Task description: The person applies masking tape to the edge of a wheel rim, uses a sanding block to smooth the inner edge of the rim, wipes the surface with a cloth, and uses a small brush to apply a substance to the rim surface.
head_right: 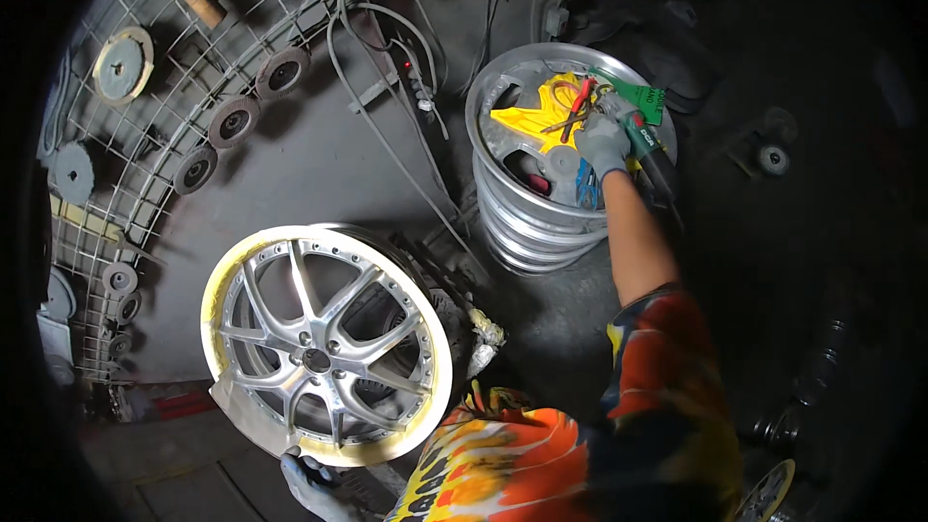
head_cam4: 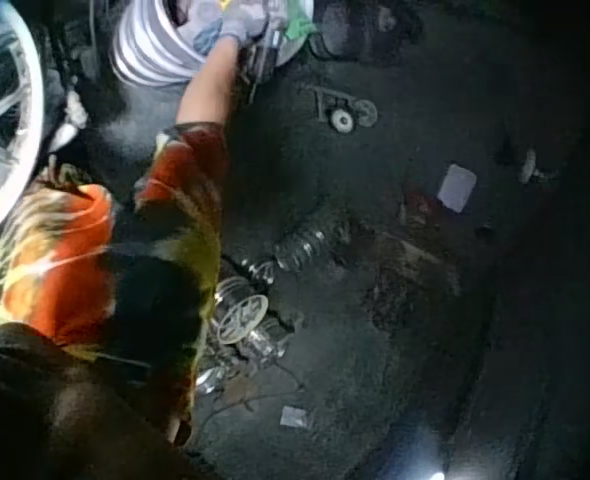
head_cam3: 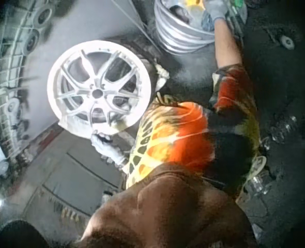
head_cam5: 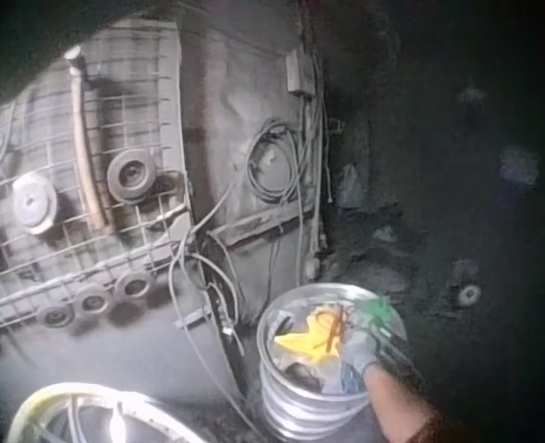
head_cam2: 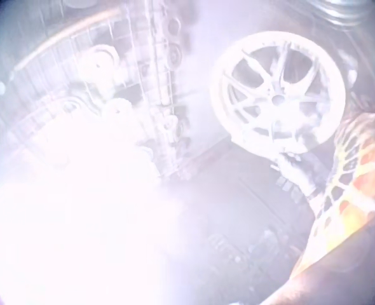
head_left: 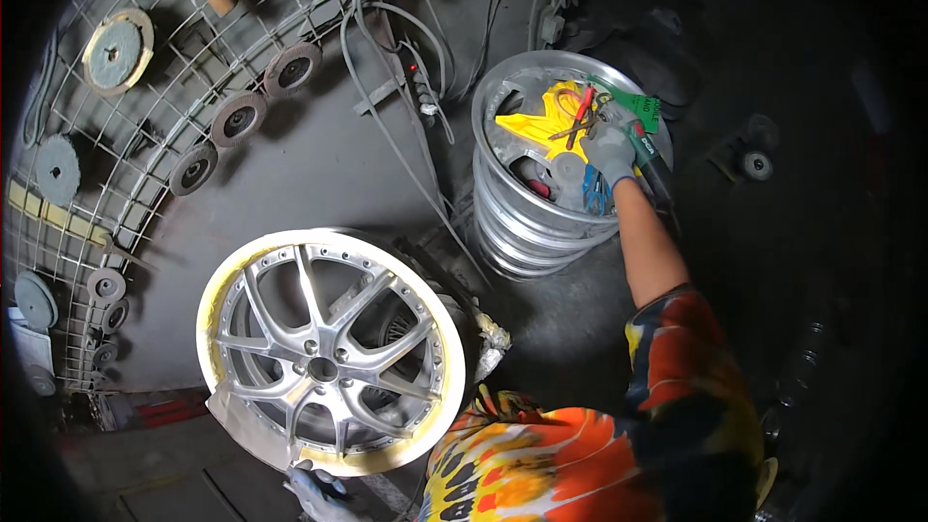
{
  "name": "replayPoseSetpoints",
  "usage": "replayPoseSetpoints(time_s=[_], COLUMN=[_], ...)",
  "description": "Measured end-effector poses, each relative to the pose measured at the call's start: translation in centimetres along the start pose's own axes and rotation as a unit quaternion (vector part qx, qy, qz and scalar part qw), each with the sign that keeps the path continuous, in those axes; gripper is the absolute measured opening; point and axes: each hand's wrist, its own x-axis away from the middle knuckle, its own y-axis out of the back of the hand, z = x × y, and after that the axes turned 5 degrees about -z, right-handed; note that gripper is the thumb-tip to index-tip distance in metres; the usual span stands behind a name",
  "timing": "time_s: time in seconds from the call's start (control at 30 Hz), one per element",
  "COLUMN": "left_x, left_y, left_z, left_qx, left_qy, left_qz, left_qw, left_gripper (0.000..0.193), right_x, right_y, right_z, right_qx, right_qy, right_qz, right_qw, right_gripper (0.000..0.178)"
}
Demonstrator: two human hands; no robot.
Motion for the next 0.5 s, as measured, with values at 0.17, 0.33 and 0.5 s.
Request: replayPoseSetpoints(time_s=[0.17,0.33,0.5], left_x=[1.1,2.4,3.5], left_y=[-1.0,-2.2,-4.2], left_z=[-0.2,-0.3,-1.2], left_qx=[0.023,0.022,0.034], left_qy=[-0.015,-0.017,-0.022], left_qz=[-0.057,-0.064,-0.083], left_qw=[0.998,0.998,0.996], left_gripper=[0.029,0.033,0.033], right_x=[0.2,-0.4,-0.7], right_y=[-2.0,-2.0,-0.6], right_z=[0.4,-1.1,2.5], right_qx=[0.05,0.054,0.165], right_qy=[-0.044,-0.044,-0.069], right_qz=[-0.083,0.007,0.045], right_qw=[0.994,0.998,0.983], right_gripper=[0.04,0.045,0.047])
